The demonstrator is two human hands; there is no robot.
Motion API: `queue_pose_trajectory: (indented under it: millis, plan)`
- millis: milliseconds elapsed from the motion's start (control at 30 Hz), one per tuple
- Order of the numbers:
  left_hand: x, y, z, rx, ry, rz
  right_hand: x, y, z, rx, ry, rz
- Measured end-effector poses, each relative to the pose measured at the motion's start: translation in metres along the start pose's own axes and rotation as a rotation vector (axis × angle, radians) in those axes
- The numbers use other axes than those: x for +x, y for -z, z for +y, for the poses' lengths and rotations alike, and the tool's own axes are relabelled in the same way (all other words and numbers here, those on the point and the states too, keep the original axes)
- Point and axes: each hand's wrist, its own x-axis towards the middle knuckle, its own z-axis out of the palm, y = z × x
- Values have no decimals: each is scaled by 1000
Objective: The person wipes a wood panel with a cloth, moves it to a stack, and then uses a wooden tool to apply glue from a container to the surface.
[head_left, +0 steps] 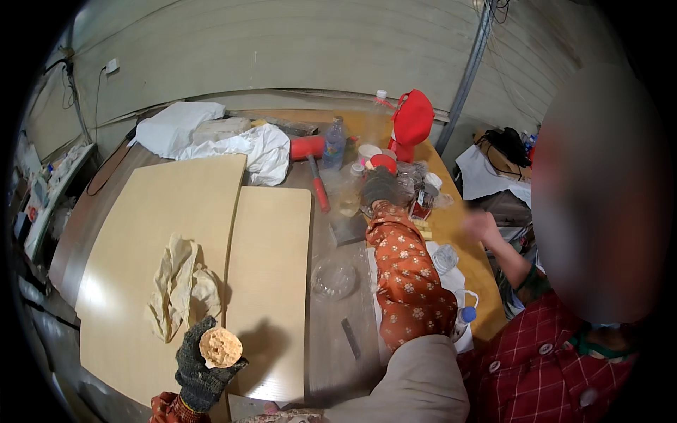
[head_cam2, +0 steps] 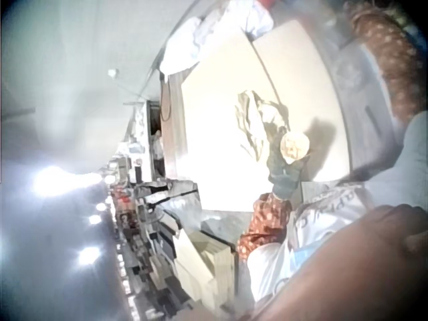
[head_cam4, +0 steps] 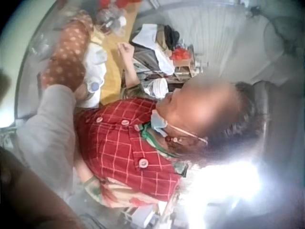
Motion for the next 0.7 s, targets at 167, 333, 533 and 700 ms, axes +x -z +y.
queue_pose_trajectory:
  millis: [167,333,533,700]
  plan:
    - [0,18,1,-81,-91,-90,-41,89,-35,342,-237,209]
    - [-15,37,-6,9,-221,-68,-139,147,-97,167,157,510]
    - [-44,103,-5,-204,-56,-159,-343,239,-182,1420,-301,20]
    - [-64,151,-31,184,-283,-83,-422,243,-233,909,-6,112]
